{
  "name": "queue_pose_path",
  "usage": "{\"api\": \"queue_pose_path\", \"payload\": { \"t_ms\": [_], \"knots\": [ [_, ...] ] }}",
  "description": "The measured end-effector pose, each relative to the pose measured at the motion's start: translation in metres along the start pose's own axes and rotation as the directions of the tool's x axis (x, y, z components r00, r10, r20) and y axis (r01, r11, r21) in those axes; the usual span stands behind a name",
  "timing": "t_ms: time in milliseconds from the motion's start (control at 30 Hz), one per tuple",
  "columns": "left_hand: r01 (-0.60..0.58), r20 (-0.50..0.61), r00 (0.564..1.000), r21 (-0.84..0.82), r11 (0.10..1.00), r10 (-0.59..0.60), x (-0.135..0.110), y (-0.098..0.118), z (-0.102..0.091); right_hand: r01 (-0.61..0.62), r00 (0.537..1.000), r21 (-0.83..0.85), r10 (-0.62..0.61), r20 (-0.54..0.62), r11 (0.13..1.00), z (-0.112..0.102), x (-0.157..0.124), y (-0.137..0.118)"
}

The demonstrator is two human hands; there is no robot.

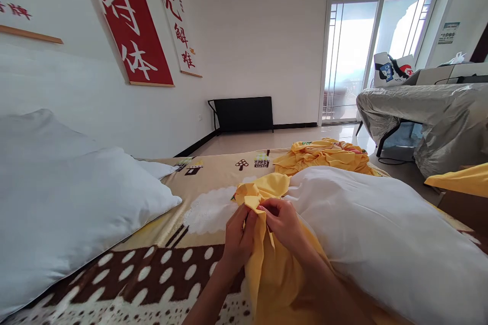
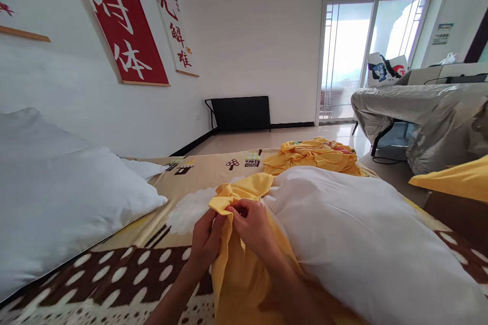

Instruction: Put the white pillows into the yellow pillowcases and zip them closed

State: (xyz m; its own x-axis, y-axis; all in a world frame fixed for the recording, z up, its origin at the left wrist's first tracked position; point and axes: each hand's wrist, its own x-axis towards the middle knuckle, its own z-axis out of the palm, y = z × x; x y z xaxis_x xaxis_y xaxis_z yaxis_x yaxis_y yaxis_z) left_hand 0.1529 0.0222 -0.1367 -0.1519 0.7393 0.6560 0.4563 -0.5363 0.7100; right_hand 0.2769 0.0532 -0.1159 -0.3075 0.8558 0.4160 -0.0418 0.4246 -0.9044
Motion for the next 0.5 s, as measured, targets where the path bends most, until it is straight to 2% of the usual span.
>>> {"api": "queue_pose_path", "payload": {
  "t_ms": [133,333,433,500],
  "knots": [
    [-0.09,0.075,0.993,-0.006,0.996,0.09,-0.003,-0.009,-0.001,0.016,1.0,-0.174,-0.016,0.001,0.985,-0.009,0.0,-0.002],
    [0.036,0.071,0.997,-0.06,0.998,-0.032,-0.007,-0.016,-0.002,0.084,0.996,-0.336,-0.082,0.019,0.938,-0.018,0.002,0.0],
    [0.085,0.131,0.989,-0.077,0.993,-0.075,-0.004,-0.019,-0.002,0.066,0.996,-0.384,-0.083,-0.027,0.921,-0.015,0.001,-0.003],
    [0.089,0.095,0.992,-0.073,0.993,-0.082,0.001,-0.022,-0.004,0.053,0.996,-0.406,-0.076,-0.042,0.912,-0.009,-0.002,-0.007]
  ]
}}
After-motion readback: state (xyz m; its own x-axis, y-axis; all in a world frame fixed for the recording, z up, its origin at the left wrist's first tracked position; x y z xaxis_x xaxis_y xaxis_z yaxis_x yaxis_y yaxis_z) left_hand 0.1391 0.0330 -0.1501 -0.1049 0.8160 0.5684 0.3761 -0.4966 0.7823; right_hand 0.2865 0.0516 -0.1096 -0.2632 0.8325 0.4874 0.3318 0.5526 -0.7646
